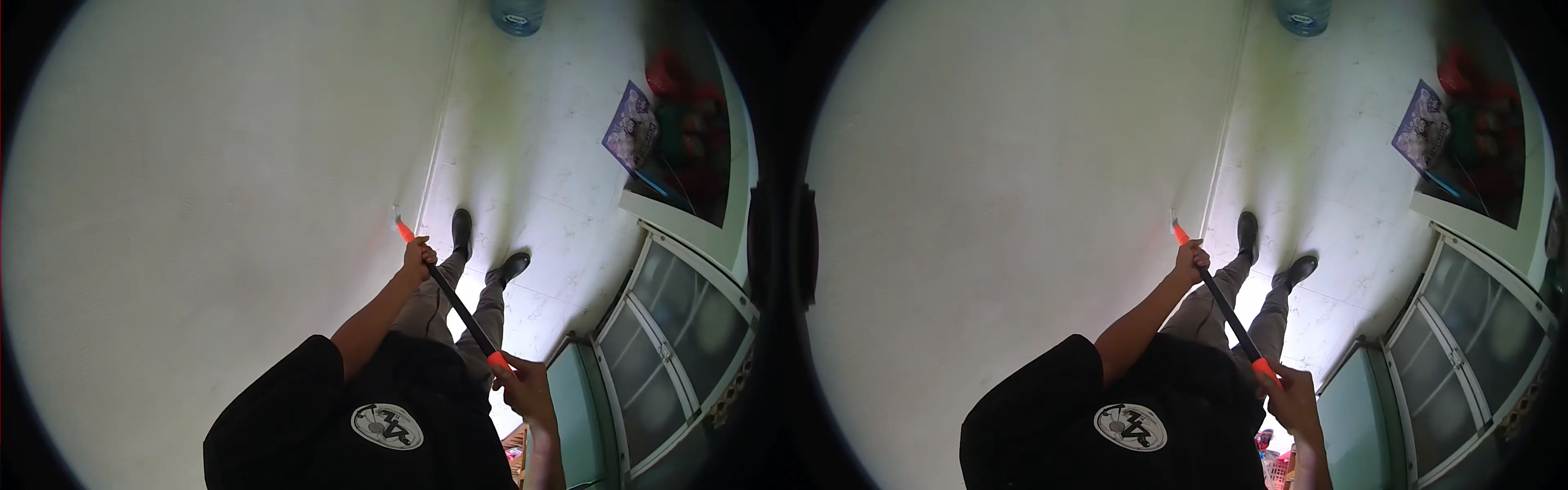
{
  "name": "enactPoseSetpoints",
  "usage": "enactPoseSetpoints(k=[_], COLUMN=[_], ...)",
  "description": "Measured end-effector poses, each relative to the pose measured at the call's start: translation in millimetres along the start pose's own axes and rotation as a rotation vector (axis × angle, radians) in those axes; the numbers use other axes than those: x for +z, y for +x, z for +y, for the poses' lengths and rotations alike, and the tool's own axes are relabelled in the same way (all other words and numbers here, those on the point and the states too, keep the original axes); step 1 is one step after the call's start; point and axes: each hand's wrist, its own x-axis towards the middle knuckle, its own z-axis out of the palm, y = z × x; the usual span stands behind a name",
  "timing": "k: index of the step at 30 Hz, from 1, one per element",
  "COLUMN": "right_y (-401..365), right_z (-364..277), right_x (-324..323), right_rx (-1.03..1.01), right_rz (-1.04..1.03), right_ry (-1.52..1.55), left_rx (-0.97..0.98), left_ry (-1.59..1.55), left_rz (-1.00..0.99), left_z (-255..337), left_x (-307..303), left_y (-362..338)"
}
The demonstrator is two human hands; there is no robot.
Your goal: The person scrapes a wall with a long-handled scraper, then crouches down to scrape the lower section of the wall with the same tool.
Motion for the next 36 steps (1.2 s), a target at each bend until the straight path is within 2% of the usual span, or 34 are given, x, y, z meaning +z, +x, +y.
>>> enactPoseSetpoints(k=[1, 5, 10, 15, 17, 18, 20, 21, 22, 24, 27, 28, 29, 31, 32, 33, 35, 36], right_y=[-4, -37, -28, -68, -47, -30, -6, -5, -25, -40, -29, -18, -3, -4, -19, -37, -60, -54], right_z=[-2, 0, -2, -32, -18, -15, -12, -22, -35, -24, -18, -22, -17, -15, -23, -30, -34, -32], right_x=[-1, -6, 14, 18, 30, 34, 28, 31, 19, -3, -17, -21, -25, -30, -19, -16, -3, -6], right_rx=[0.025, -0.244, -0.325, -0.347, -0.413, -0.322, -0.478, -0.542, -0.359, -0.401, -0.494, -0.464, -0.339, -0.481, -0.520, -0.471, -0.523, -0.495], right_rz=[0.019, 0.071, 0.265, 0.294, 0.287, 0.249, 0.296, 0.314, 0.273, 0.249, 0.243, 0.214, 0.193, 0.190, 0.246, 0.215, 0.274, 0.262], right_ry=[0.030, -0.006, -0.362, -0.388, -0.372, -0.488, -0.490, -0.481, -0.489, -0.545, -0.533, -0.538, -0.501, -0.612, -0.568, -0.513, -0.493, -0.494], left_rx=[-0.001, 0.095, 0.092, -0.001, 0.002, 0.029, 0.044, 0.036, 0.029, 0.045, -0.010, 0.042, 0.038, 0.085, 0.063, 0.033, -0.027, -0.043], left_ry=[-0.027, -0.058, -0.046, -0.109, -0.076, -0.058, -0.035, -0.035, -0.035, -0.011, -0.089, -0.111, -0.074, -0.043, -0.039, -0.049, -0.067, -0.069], left_rz=[-0.002, 0.016, 0.057, 0.072, 0.096, 0.124, 0.106, 0.119, 0.130, 0.120, 0.126, 0.138, 0.184, 0.203, 0.144, 0.158, 0.184, 0.141], left_z=[0, -3, -5, -3, -1, -3, 1, -2, -10, -14, -16, -18, -20, -22, -14, -12, -5, -6], left_x=[6, 14, 16, 29, 9, -2, -13, -13, -16, -7, -6, -4, -5, -2, -3, 3, 22, 12], left_y=[-5, -17, -37, -91, -60, -39, 3, -6, -18, -47, -53, -38, -27, -23, -35, -57, -95, -83])
